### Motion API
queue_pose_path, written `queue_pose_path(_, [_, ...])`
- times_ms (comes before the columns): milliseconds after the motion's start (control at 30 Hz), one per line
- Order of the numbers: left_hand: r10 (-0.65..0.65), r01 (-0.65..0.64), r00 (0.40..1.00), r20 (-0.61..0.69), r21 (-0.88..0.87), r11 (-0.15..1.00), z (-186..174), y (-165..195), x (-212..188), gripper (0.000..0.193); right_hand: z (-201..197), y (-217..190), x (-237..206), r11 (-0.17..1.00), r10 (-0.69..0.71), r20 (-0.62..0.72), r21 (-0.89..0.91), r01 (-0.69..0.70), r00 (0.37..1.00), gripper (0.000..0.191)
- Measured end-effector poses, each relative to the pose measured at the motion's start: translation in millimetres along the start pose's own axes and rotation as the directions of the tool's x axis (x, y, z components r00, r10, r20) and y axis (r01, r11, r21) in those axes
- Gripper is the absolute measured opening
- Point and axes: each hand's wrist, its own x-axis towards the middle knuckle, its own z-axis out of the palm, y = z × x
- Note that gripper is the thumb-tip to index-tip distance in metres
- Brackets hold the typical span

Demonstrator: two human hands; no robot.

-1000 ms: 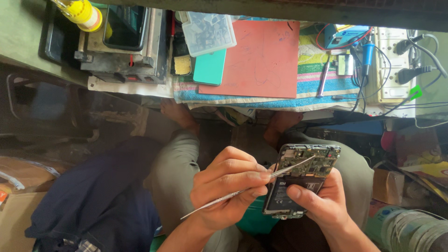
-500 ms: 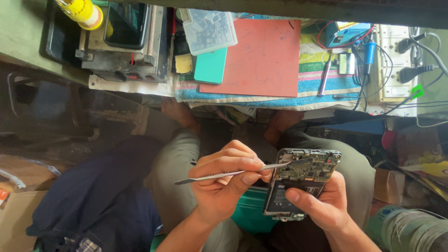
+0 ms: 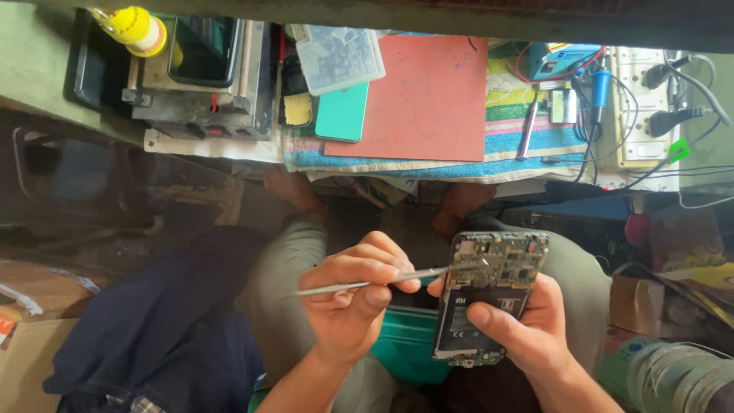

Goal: The person uses a metal spudger to pry and disconnect internal components of a disassembled smartphone, then wipes the camera module of a separate teal phone with a cotton swab. The person handles the phone chassis, battery, and circuit board while working at a cluttered bench.

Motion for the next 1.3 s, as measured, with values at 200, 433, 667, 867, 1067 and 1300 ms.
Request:
queue_pose_path(200, [-0.065,0.044,0.998,0.024,0.501,0.864,12.2,22.4,9.6,0.016,11.6,-7.4,16.2,0.989,0.116,-0.212,0.11,-0.095,0.97,0.041])
queue_pose_path(433, [-0.443,0.429,0.888,-0.12,0.56,0.709,13.2,0.4,12.9,0.034,22.9,-19.5,37.3,0.948,0.05,-0.343,0.311,0.063,0.938,0.048])
queue_pose_path(667, [-0.675,0.701,0.711,-0.195,0.128,0.701,4.8,-33.9,12.8,0.042,22.8,-19.1,40.9,0.973,-0.005,-0.324,0.217,0.08,0.946,0.048])
queue_pose_path(867, [-0.46,0.518,0.852,-0.251,0.273,0.81,19.9,-60.7,13.1,0.042,2.6,-15.3,48.8,0.981,-0.185,-0.411,-0.017,0.195,0.893,0.067])
queue_pose_path(1067, [-0.013,0.139,0.985,-0.171,0.753,0.643,18.3,-111.7,71.2,0.036,16.0,-6.5,26.9,0.925,-0.379,-0.353,-0.165,0.342,0.855,0.074])
queue_pose_path(1300, [0.056,0.105,0.982,-0.178,0.774,0.624,9.2,-159.5,77.6,0.034,27.6,-2.7,12.5,0.919,-0.37,-0.217,-0.227,0.322,0.903,0.067])
